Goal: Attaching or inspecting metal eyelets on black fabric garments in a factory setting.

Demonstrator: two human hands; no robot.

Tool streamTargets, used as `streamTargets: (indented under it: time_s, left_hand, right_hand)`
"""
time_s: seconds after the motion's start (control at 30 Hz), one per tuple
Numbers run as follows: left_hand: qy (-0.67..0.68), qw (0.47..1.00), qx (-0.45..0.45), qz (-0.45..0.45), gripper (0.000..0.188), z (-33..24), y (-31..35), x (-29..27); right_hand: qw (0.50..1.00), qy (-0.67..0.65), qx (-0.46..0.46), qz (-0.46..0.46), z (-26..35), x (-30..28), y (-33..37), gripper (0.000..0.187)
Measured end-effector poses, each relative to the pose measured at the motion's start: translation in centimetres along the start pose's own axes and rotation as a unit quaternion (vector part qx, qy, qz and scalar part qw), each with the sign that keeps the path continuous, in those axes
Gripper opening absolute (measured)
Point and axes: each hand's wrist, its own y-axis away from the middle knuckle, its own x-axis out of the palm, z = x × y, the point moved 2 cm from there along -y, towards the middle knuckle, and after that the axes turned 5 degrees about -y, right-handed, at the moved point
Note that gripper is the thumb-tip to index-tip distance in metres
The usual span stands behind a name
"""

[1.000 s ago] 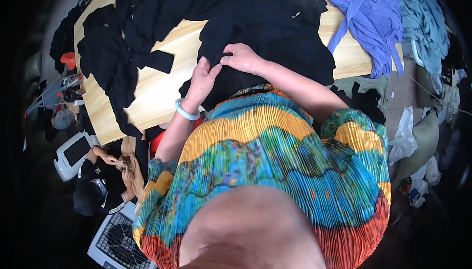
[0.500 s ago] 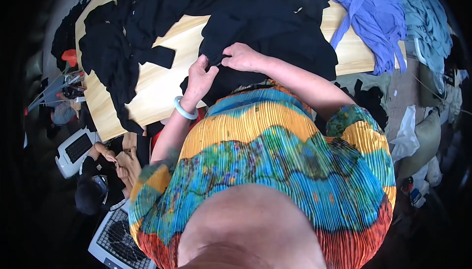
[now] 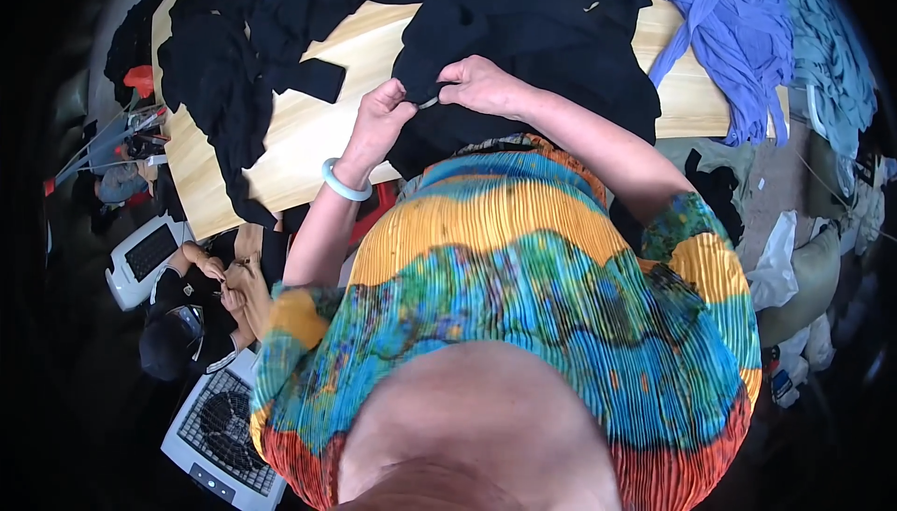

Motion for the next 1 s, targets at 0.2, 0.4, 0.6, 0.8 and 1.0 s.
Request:
streamTargets:
  time_s: [0.2, 0.4, 0.6, 0.8, 1.0]
  left_hand:
    - [0.124, 0.991, -0.031, 0.034, 0.013, -1.0, 0.3, -0.6]
    - [0.139, 0.986, -0.071, 0.061, 0.018, -2.1, 1.0, -1.2]
    - [0.022, 0.996, -0.085, 0.027, 0.023, -4.2, 2.0, -2.1]
    - [0.287, 0.95, 0.05, -0.114, 0.016, -6.8, 2.3, -6.4]
    - [0.391, 0.906, 0.04, -0.155, 0.014, -5.2, 2.4, -8.6]
  right_hand:
    - [0.987, -0.144, 0.047, 0.052, 1.3, -0.2, 0.7, 0.008]
    - [0.969, -0.23, 0.018, 0.087, 0.9, 0.7, 0.1, 0.024]
    - [0.997, -0.042, -0.058, 0.009, 2.1, 2.4, 0.0, 0.028]
    - [0.98, 0.17, -0.1, -0.024, 2.9, -0.5, 2.8, 0.029]
    - [0.903, 0.429, -0.017, 0.009, -1.0, -6.7, 6.3, 0.022]
